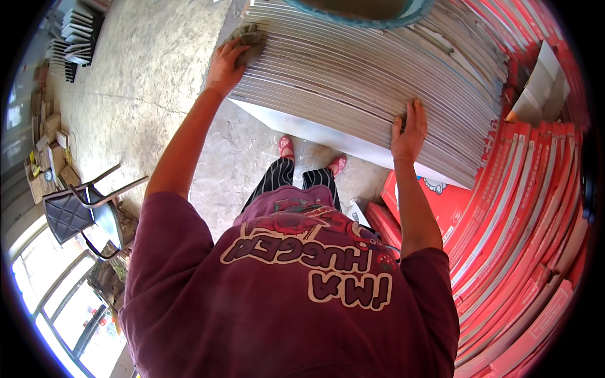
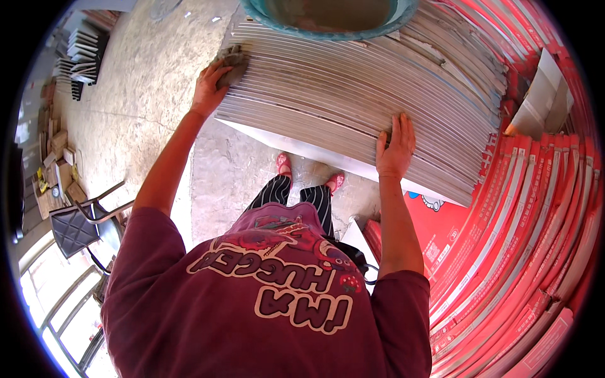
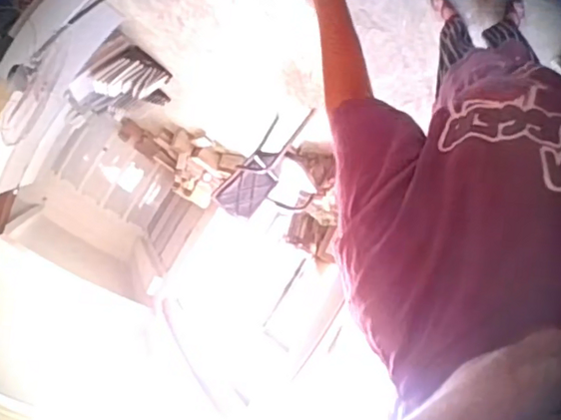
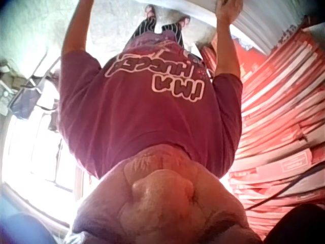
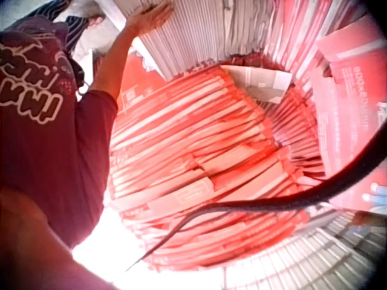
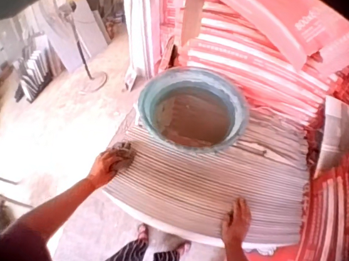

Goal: The person wipes the surfaces and edges of a stack of large building panels with a cloth and then examines a smaller tile-like material.

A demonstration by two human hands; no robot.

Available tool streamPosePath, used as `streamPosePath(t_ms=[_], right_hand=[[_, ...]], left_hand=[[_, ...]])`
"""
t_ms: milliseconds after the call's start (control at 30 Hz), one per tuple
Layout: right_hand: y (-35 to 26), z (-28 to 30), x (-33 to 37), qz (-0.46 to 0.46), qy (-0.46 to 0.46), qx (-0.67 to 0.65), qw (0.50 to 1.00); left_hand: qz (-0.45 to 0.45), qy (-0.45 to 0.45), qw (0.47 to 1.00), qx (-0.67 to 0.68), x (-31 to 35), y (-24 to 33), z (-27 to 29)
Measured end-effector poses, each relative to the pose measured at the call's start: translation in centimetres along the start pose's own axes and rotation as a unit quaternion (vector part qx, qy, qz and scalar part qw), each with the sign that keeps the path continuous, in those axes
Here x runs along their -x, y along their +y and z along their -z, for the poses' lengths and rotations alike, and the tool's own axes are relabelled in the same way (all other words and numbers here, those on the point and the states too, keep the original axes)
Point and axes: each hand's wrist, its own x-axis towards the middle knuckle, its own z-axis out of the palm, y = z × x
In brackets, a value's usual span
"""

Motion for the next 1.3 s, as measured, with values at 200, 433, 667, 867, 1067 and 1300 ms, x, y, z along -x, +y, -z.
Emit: streamPosePath(t_ms=[200, 433, 667, 867, 1067, 1300], right_hand=[[0.5, -0.5, 0.2, -0.018, -0.012, 0.015, 1.0], [0.5, -0.3, 0.4, -0.022, -0.015, 0.015, 1.0], [0.8, -0.4, 0.3, -0.017, -0.012, 0.006, 1.0], [0.8, -0.2, 0.4, -0.028, -0.015, 0.01, 0.999], [0.8, -0.5, 0.3, -0.017, -0.016, 0.019, 1.0], [0.8, -0.4, 0.4, -0.002, -0.005, 0.007, 1.0]], left_hand=[[0.062, 0.047, 0.995, -0.055, 5.6, 4.5, -0.8], [0.063, 0.066, 0.995, 0.037, 7.2, 16.4, -6.4], [0.005, -0.041, 0.977, 0.209, 5.3, 28.6, -9.5], [-0.037, 0.104, 0.992, 0.067, 2.2, 21.4, -6.5], [0.134, 0.146, 0.973, -0.121, 1.5, 9.1, -7.7], [0.166, 0.122, 0.964, -0.167, 1.8, 9.7, -9.1]])
